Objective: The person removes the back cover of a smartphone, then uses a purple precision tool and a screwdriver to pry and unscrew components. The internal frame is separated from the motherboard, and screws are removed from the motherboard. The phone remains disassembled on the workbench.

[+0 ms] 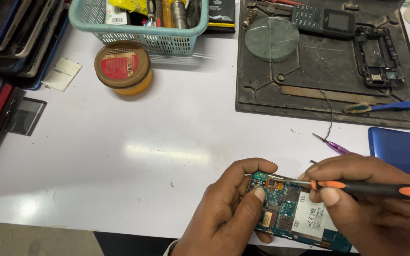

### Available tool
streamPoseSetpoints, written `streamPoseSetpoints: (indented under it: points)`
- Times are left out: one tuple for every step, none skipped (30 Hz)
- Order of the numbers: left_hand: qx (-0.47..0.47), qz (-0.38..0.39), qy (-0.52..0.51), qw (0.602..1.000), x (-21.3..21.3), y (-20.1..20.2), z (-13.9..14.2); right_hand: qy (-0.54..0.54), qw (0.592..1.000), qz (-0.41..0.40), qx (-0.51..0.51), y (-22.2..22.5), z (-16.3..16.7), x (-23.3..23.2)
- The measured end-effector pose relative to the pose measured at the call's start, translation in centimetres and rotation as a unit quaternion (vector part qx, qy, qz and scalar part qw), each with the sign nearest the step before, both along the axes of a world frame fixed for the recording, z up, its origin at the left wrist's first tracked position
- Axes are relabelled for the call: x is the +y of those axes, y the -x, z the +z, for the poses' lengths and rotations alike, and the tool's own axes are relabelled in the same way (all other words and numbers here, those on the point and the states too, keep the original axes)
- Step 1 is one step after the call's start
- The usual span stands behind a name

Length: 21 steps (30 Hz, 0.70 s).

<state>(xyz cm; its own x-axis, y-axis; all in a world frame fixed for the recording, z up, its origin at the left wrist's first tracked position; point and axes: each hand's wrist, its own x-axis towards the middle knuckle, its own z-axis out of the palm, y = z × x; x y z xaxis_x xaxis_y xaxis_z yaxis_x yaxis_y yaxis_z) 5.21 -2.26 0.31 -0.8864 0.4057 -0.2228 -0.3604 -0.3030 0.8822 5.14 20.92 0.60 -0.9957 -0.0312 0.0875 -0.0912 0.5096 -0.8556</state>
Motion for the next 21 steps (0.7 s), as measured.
streamPoseSetpoints:
  points:
    - [0.0, 0.0, -0.001, 1.0, 0.0, 0.01, -0.01, -0.001, 1.0, -0.003, 0.002, 0.03, 0.02, -0.02]
    - [0.0, 0.0, -0.001, 1.0, -0.03, -0.01, -0.03, -0.001, 1.0, -0.003, 0.0, 0.04, 0.03, -0.05]
    - [-0.001, 0.0, -0.003, 1.0, -0.08, -0.05, -0.04, 0.0, 1.0, -0.002, -0.003, 0.06, 0.04, -0.05]
    - [-0.001, -0.001, -0.006, 1.0, -0.12, -0.06, -0.05, 0.002, 1.0, 0.0, -0.008, 0.03, 0.05, -0.06]
    - [-0.002, -0.002, -0.009, 1.0, -0.12, -0.06, -0.08, 0.004, 1.0, 0.001, -0.016, 0.04, 0.08, -0.03]
    - [-0.003, -0.002, -0.009, 1.0, -0.11, -0.06, -0.11, 0.005, 1.0, 0.002, -0.024, 0.01, 0.09, 0.0]
    - [-0.004, -0.002, -0.008, 1.0, -0.1, -0.04, -0.13, 0.008, 0.999, 0.0, -0.036, 0.02, 0.09, 0.05]
    - [-0.005, -0.001, -0.008, 1.0, -0.12, -0.05, -0.16, 0.009, 0.999, 0.001, -0.034, 0.01, 0.06, 0.07]
    - [-0.005, 0.0, -0.01, 1.0, -0.08, -0.06, -0.17, 0.01, 0.999, 0.002, -0.033, 0.02, 0.03, 0.1]
    - [-0.004, 0.001, -0.012, 1.0, -0.04, -0.05, -0.18, 0.01, 1.0, 0.003, -0.018, 0.02, -0.01, 0.11]
    - [-0.004, 0.001, -0.014, 1.0, -0.03, -0.05, -0.2, 0.01, 1.0, 0.005, -0.003, 0.03, -0.05, 0.11]
    - [-0.001, 0.001, -0.016, 1.0, -0.02, -0.05, -0.23, 0.01, 1.0, 0.004, -0.004, 0.05, -0.08, 0.12]
    - [0.003, 0.002, -0.017, 1.0, -0.05, -0.06, -0.23, 0.01, 1.0, 0.004, -0.004, 0.08, -0.09, 0.11]
    - [0.006, 0.003, -0.017, 1.0, -0.09, -0.08, -0.24, 0.005, 1.0, 0.006, -0.012, 0.1, -0.08, 0.12]
    - [0.004, 0.004, -0.02, 1.0, -0.13, -0.09, -0.25, -0.001, 1.0, 0.008, -0.019, 0.13, -0.05, 0.11]
    - [0.002, 0.004, -0.023, 1.0, -0.15, -0.1, -0.26, -0.012, 0.999, 0.01, -0.034, 0.12, 0.03, 0.16]
    - [0.0, 0.004, -0.026, 1.0, -0.12, -0.1, -0.28, -0.014, 0.999, 0.012, -0.043, 0.14, 0.1, 0.2]
    - [-0.003, 0.002, -0.024, 1.0, -0.06, -0.09, -0.31, -0.016, 0.998, 0.013, -0.052, 0.12, 0.16, 0.23]
    - [-0.005, 0.001, -0.021, 1.0, -0.06, -0.08, -0.32, -0.008, 0.998, 0.016, -0.054, 0.15, 0.19, 0.28]
    - [-0.007, 0.0, -0.018, 1.0, -0.06, -0.08, -0.32, -0.002, 0.999, 0.018, -0.049, 0.11, 0.16, 0.28]
    - [-0.006, 0.001, -0.016, 1.0, -0.06, -0.09, -0.32, 0.005, 0.999, 0.02, -0.043, 0.1, 0.1, 0.31]
